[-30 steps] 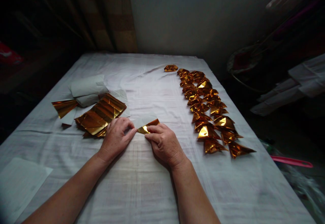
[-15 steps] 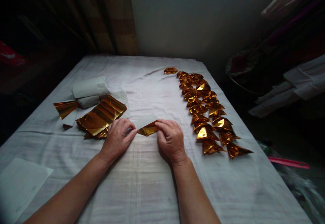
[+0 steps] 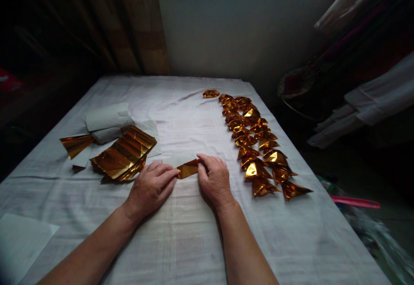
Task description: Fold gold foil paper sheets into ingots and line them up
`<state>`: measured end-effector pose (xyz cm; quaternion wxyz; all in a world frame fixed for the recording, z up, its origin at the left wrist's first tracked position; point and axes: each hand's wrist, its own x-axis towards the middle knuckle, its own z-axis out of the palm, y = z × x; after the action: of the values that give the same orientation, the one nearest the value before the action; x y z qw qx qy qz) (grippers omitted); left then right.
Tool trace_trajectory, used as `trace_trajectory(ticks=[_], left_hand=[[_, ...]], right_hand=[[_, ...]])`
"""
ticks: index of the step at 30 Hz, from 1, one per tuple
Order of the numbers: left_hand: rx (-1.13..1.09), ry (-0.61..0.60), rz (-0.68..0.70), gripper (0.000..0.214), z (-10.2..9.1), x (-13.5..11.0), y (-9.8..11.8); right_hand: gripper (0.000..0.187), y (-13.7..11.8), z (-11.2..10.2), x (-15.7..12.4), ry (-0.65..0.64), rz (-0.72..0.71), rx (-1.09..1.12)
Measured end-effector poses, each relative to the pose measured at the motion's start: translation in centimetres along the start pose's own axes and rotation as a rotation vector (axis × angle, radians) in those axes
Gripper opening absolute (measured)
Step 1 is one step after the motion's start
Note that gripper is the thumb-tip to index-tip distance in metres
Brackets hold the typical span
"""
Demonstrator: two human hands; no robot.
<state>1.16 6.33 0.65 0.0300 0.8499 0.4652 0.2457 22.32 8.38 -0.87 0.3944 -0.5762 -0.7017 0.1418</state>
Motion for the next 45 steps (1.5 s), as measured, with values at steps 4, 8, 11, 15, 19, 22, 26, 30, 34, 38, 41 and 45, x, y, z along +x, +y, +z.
trace_trajectory(ticks=[4, 8, 11, 15, 19, 22, 26, 30, 34, 38, 41, 45], left_hand=[[-0.007, -0.029, -0.047, 0.02, -0.3, 0.2, 0.3], [0.021, -0.019, -0.07, 0.019, -0.3, 0.4, 0.0], [0.043, 0.008, -0.068, 0.018, -0.2, 0.4, -0.3], [0.056, 0.005, -0.057, 0.016, -0.3, 0.5, -0.4], [0.027, -0.018, -0.054, 0.019, -0.5, 0.6, -0.4], [-0.004, -0.032, -0.064, 0.02, -0.6, 0.6, -0.4], [-0.027, -0.035, -0.079, 0.016, -0.5, 0.6, -0.4], [-0.014, 0.016, -0.072, 0.015, -0.1, 0.5, -0.7], [-0.042, 0.076, -0.034, 0.018, 0.2, 0.3, -1.0], [-0.103, 0.03, 0.007, 0.019, 0.0, 0.3, -0.9], [-0.117, -0.013, 0.024, 0.018, -0.4, 0.3, -0.5], [-0.125, -0.025, 0.015, 0.018, -0.6, 0.4, -0.3]], right_hand=[[0.029, 0.2, -0.1, 0.0, 0.004, 0.03, 0.056], [0.033, 0.2, 0.0, -0.1, 0.003, 0.058, 0.189], [0.04, 0.2, 0.0, -0.1, -0.009, 0.034, 0.283], [0.05, 0.4, -0.1, 0.1, -0.043, -0.07, 0.342], [0.048, 0.5, -0.3, 0.1, -0.141, -0.121, 0.335], [0.038, 0.6, 0.0, 0.0, -0.161, -0.169, 0.273], [0.028, 0.8, 0.5, -0.2, -0.112, -0.227, 0.13], [0.018, -0.2, -0.1, 0.0, -0.079, -0.309, -0.083], [0.007, -2.5, -0.7, 0.1, -0.131, -0.4, -0.175], [0.011, -3.4, -0.3, -0.2, -0.248, -0.409, -0.081], [0.009, -2.5, -0.2, -0.3, -0.268, -0.372, -0.053], [0.005, -1.2, -0.6, -0.2, -0.246, -0.298, -0.038]])
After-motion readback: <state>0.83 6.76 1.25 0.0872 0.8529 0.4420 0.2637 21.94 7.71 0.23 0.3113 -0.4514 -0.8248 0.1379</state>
